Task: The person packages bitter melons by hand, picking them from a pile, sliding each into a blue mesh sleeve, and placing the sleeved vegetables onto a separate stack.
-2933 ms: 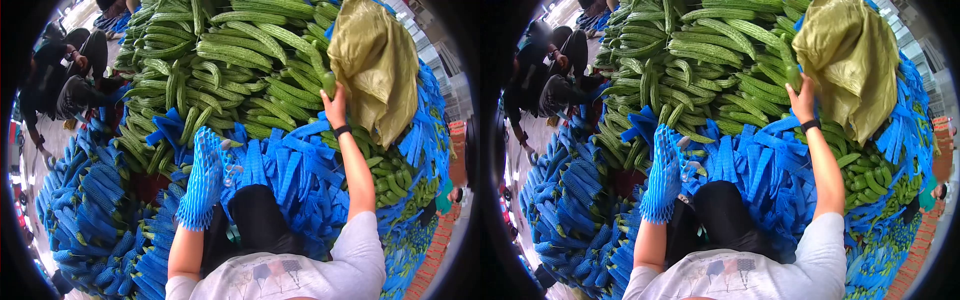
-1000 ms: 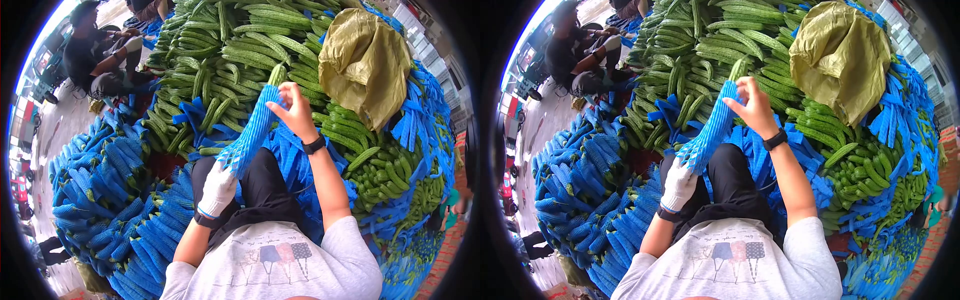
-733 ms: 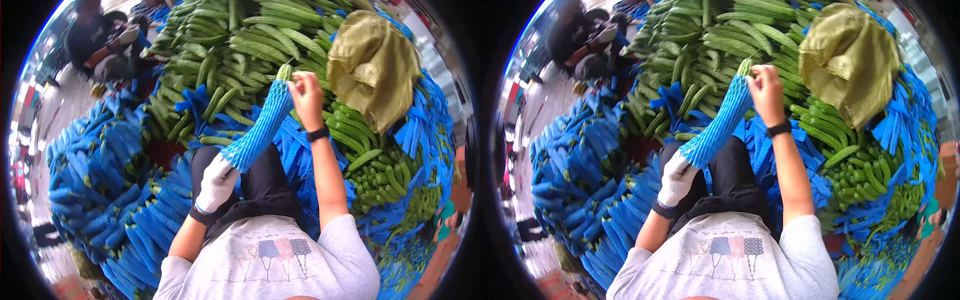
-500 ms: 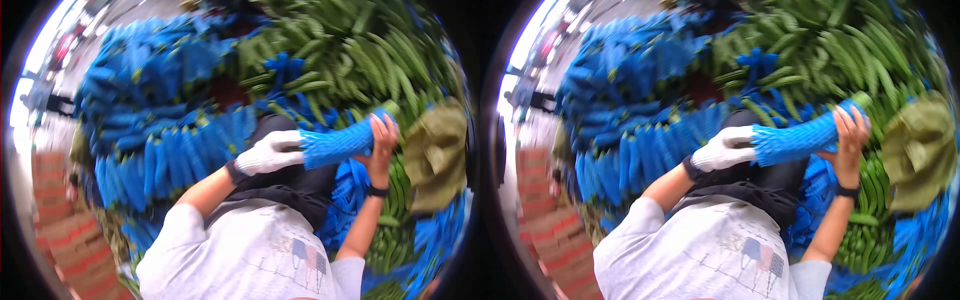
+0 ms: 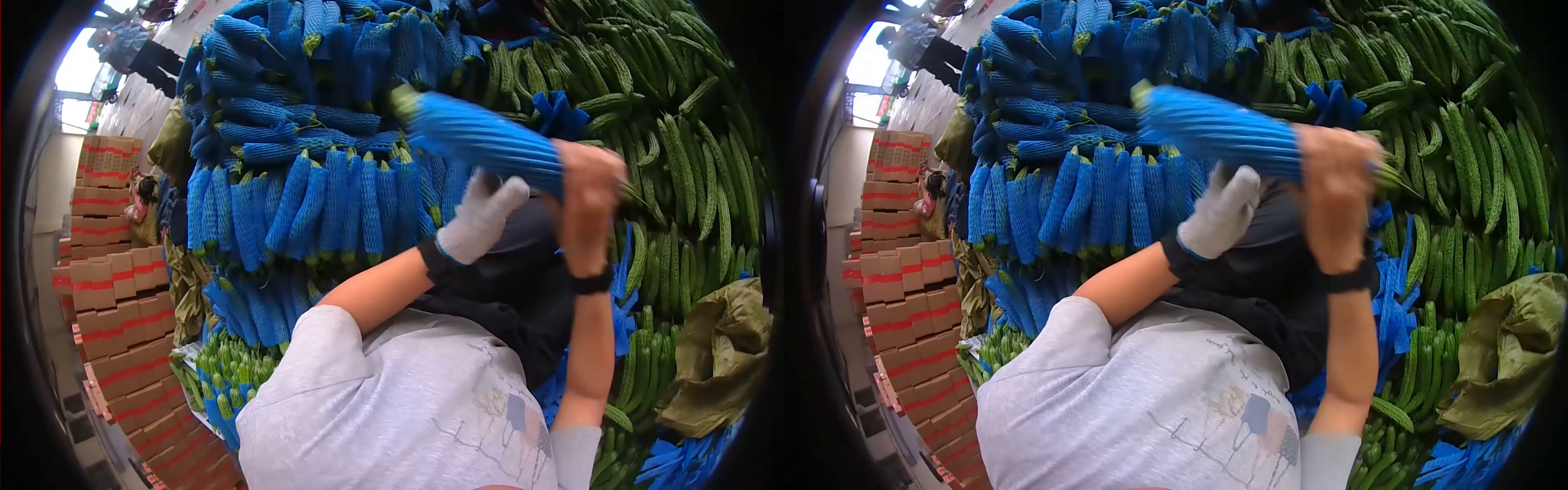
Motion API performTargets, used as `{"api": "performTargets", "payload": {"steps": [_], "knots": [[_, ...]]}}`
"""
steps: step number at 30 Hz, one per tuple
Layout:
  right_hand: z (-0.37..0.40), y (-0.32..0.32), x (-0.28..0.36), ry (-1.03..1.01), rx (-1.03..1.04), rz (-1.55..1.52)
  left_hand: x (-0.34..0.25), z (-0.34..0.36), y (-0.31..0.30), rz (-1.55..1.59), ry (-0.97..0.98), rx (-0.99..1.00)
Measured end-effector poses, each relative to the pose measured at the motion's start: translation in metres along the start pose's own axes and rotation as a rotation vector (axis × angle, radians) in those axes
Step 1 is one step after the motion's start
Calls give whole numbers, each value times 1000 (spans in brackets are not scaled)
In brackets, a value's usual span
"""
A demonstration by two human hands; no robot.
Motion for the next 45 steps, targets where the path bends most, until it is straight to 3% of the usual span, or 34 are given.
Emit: {"api": "performTargets", "payload": {"steps": [2,3,5,6,8,9,12,15,18,19,22,23,27,31,33,35,37,39,42,43,44,45], "knots": [[-5,17,29,-39,142,-137,-6,-5,-13,152,-76,-166],[-4,20,33,-39,165,-200,-7,-18,-32,383,-198,-289],[5,17,15,0,183,-212,0,-35,-92,273,-330,-402],[12,12,-1,40,181,-203,-4,-33,-136,-560,-10,-178],[27,0,-35,166,157,-233,-4,-42,-176,-826,29,-216],[39,-5,-58,232,138,-249,3,-45,-185,-256,-275,-496],[79,-23,-109,479,94,-231,31,-38,-212,-296,-541,-401],[128,-27,-148,746,106,-260,103,-16,-232,-323,-695,-237],[164,-31,-157,874,140,-241,161,10,-222,-466,-818,-303],[176,-32,-160,889,146,-245,187,20,-229,-535,-798,-284],[197,-39,-159,906,188,-192,226,44,-243,-1159,-738,-16],[201,-41,-159,925,190,-194,230,53,-238,-1338,-849,31],[230,-40,-172,1000,168,-175,247,67,-223,-1550,-726,180],[274,-4,-202,1083,243,-231,231,74,-225,-1428,-687,97],[307,24,-216,1082,322,-253,245,90,-239,-1489,-544,165],[337,54,-227,1057,367,-301,246,89,-226,-1587,-734,321],[357,84,-234,1126,449,-298,241,85,-221,-1576,-713,398],[374,112,-242,1167,387,-362,224,70,-210,-1597,-713,429],[391,161,-262,1047,279,-372,200,51,-208,-1497,-505,300],[420,194,-276,1081,234,-396,190,41,-204,-1479,-526,269],[424,207,-279,1241,266,-445,185,32,-205,-1423,-535,238],[427,217,-279,1308,405,-231,176,23,-202,-1385,-532,181]]}}
Point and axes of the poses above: each hand's wrist, its own z-axis away from the middle knuckle, its own y-axis out of the palm, x = y × z, the point moved 3 cm from there along -z, towards the middle knuckle, and after that the axes turned 7 degrees about y, right-handed, at the moved point
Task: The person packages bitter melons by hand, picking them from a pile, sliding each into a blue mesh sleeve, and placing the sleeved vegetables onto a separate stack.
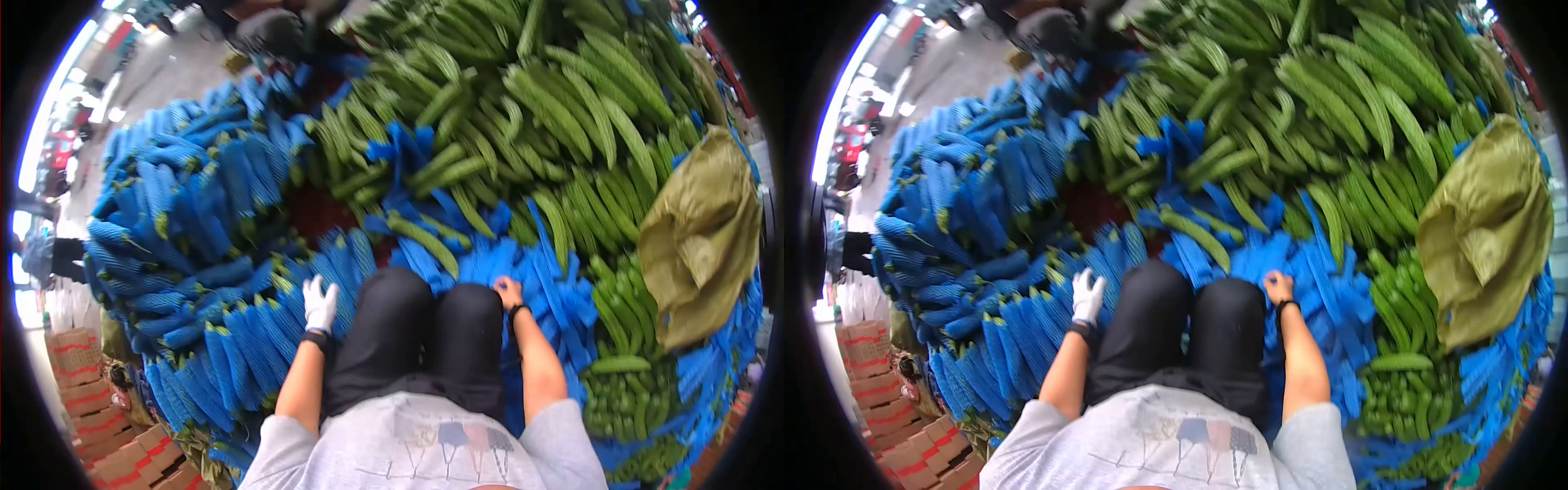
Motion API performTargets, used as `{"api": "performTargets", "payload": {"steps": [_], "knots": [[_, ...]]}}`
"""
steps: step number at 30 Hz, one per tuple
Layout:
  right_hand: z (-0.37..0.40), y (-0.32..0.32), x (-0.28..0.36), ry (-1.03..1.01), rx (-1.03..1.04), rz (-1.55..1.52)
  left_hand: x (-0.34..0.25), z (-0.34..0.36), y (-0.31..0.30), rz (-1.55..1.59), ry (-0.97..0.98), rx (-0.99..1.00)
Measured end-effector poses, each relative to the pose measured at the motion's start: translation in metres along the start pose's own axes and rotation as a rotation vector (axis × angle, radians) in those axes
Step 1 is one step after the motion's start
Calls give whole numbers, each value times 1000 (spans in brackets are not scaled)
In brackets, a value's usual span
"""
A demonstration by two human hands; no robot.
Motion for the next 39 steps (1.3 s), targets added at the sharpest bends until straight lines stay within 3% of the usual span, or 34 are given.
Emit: {"api": "performTargets", "payload": {"steps": [4,7,8,11,12,14,16,19,20,22,26,27,30,31,34,36,39], "knots": [[-9,11,4,204,-88,-108,-63,-18,-43,466,-1,-75],[12,-14,25,298,-207,-75,-140,-17,-64,747,212,-125],[20,-23,26,348,-205,-66,-171,-11,-71,775,270,-78],[40,-53,10,35,-309,-121,-256,19,-76,862,456,74],[46,-64,9,-82,-377,-196,-282,34,-75,952,393,222],[63,-102,16,16,-447,-673,-315,59,-67,884,604,323],[123,-174,94,214,-445,-941,-345,92,-59,993,522,609],[162,-220,165,-74,-492,-1216,-364,138,-35,889,633,768],[194,-239,208,-53,-413,-1188,-369,151,-32,811,670,802],[208,-238,241,-312,-346,-1085,-369,164,-29,670,770,811],[229,-214,284,-465,-215,-1089,-354,163,-25,1002,819,529],[232,-210,290,-463,-233,-1074,-352,161,-37,933,799,529],[245,-213,300,-402,-272,-650,-337,149,-48,837,844,407],[253,-217,309,-476,-404,-541,-332,148,-52,840,813,399],[262,-217,319,-734,-447,-634,-330,147,-70,814,761,454],[259,-205,316,-722,-232,-749,-328,151,-81,741,769,589],[265,-196,320,-615,70,-930,-326,158,-86,931,769,736]]}}
Point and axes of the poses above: each hand's wrist, its own z-axis away from the middle knuckle, its own y-axis out of the palm, x = y × z, the point moved 3 cm from there along -z, towards the middle knuckle, and after that the axes turned 7 degrees about y, right-handed, at the moved point
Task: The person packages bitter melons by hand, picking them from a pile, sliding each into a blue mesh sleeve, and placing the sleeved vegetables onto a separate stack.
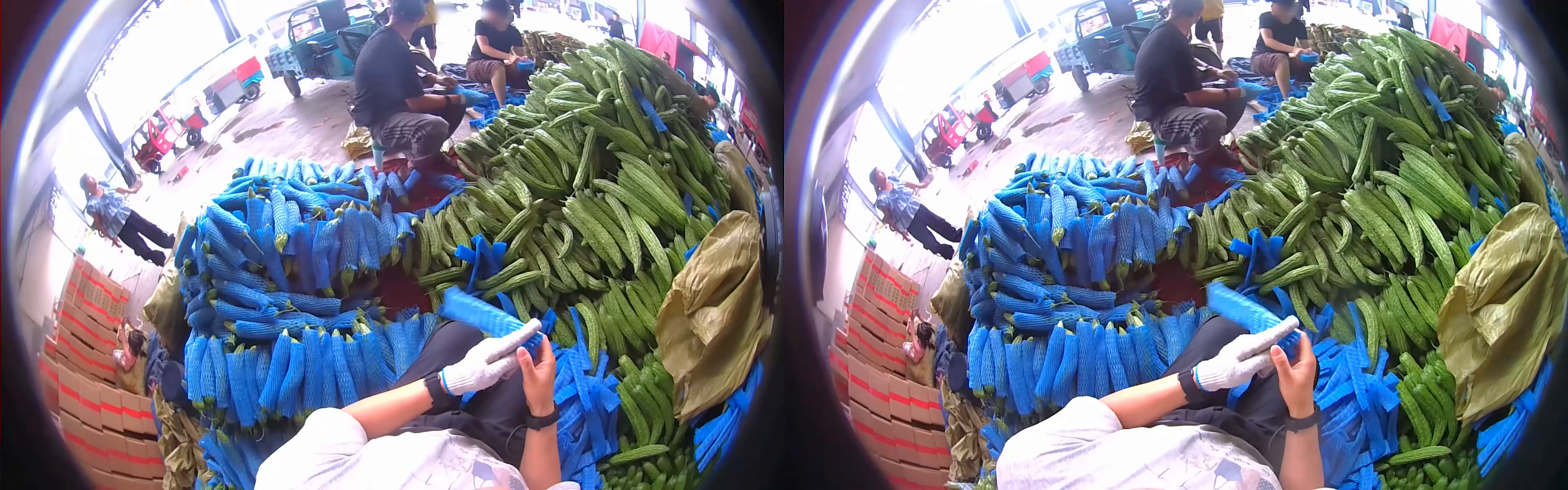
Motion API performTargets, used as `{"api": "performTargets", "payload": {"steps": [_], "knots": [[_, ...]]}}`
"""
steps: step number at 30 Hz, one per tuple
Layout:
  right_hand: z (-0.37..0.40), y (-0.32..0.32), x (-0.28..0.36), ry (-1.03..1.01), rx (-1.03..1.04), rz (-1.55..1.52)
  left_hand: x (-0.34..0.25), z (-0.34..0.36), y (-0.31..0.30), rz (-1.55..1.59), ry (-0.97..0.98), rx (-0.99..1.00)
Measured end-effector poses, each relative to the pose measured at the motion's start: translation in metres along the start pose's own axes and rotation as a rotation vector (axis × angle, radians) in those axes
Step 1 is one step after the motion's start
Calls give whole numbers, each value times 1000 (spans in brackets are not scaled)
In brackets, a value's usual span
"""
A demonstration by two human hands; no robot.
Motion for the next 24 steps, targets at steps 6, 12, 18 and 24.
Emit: {"api": "performTargets", "payload": {"steps": [6,12,18,24], "knots": [[8,-2,-4,158,125,-306,-2,6,-2,324,-80,19],[10,-19,-28,236,131,-431,-4,9,0,451,-150,20],[-6,-42,-28,323,-225,-762,4,16,18,316,-104,236],[-17,-58,-21,3,-431,-400,16,14,-2,283,-43,-27]]}}
Point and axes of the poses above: each hand's wrist, its own z-axis away from the middle knuckle, its own y-axis out of the palm, x = y × z, the point moved 3 cm from there along -z, towards the middle knuckle, and after that the axes turned 7 degrees about y, right-handed, at the moved point
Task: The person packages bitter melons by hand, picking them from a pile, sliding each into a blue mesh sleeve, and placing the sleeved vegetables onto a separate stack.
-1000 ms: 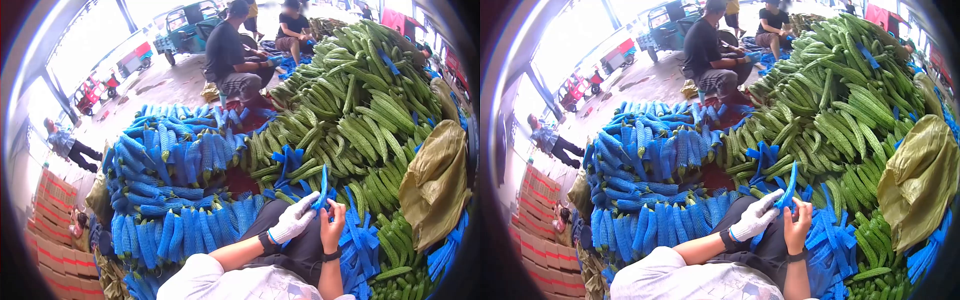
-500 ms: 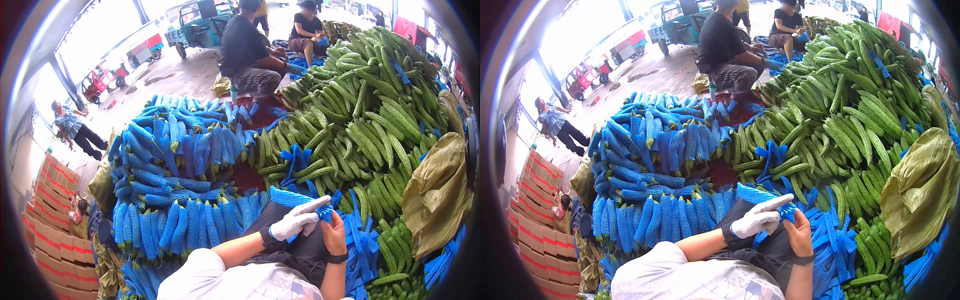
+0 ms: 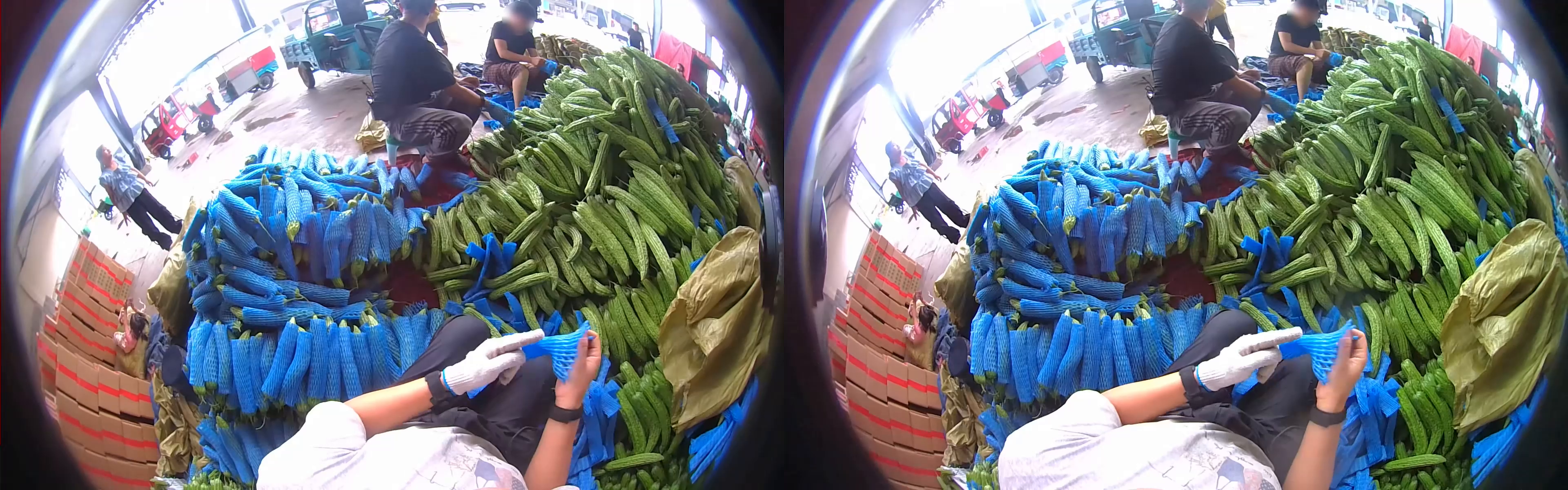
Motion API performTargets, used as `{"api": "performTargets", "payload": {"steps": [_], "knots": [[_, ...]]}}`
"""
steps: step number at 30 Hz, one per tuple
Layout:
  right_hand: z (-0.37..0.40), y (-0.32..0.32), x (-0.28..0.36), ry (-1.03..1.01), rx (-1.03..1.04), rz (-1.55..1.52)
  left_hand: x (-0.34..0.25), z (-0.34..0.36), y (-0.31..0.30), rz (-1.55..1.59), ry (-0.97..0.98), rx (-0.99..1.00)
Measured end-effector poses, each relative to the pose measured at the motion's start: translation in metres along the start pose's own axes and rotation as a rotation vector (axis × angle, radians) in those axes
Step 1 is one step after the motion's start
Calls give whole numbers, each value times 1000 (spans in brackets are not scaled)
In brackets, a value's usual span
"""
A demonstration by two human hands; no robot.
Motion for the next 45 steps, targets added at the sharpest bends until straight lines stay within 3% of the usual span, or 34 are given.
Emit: {"api": "performTargets", "payload": {"steps": [1,4,7,9,11,13,15,16,19,20,24,25,28,31,33,35,36,38,41,45], "knots": [[2,0,1,-103,-10,245,-2,1,-3,-101,-9,6],[28,43,30,-475,-19,841,-59,-1,21,-1009,685,-68],[40,64,22,-667,112,869,-81,-2,45,-1031,972,149],[43,68,12,-524,102,880,-60,-8,46,-1070,917,207],[39,68,10,-633,131,878,24,-16,17,-1190,845,173],[38,65,14,-487,85,754,-53,-5,32,-1215,892,99],[35,53,13,-244,40,688,-50,-7,21,-1192,785,139],[35,51,14,-218,26,699,-45,-8,14,-1202,643,228],[47,71,28,-461,134,831,-36,-10,11,-1159,455,274],[51,76,27,-556,208,865,-27,-10,9,-1197,550,254],[61,90,24,-674,351,936,6,-17,-8,-1326,346,235],[65,91,19,-675,413,960,-1,-18,-8,-1333,128,248],[74,92,-3,-585,528,1014,50,-9,-45,-1006,398,36],[75,89,-5,-460,516,967,99,-2,-69,-762,116,14],[72,84,-4,-415,485,923,96,-4,-65,-1005,194,73],[69,79,-4,-422,443,905,83,-8,-58,-612,223,39],[67,80,-2,-474,427,956,66,-14,-52,-1071,184,97],[63,76,-7,-557,387,1053,40,-31,-41,-1075,115,69],[62,78,-1,-670,340,1187,52,-46,-56,-1081,18,90],[58,83,-8,-555,503,832,45,-50,-71,-1052,43,-14]]}}
Point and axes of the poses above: each hand's wrist, its own z-axis away from the middle knuckle, its own y-axis out of the palm, x = y × z, the point moved 3 cm from there along -z, towards the middle knuckle, and after that the axes turned 7 degrees about y, right-handed, at the moved point
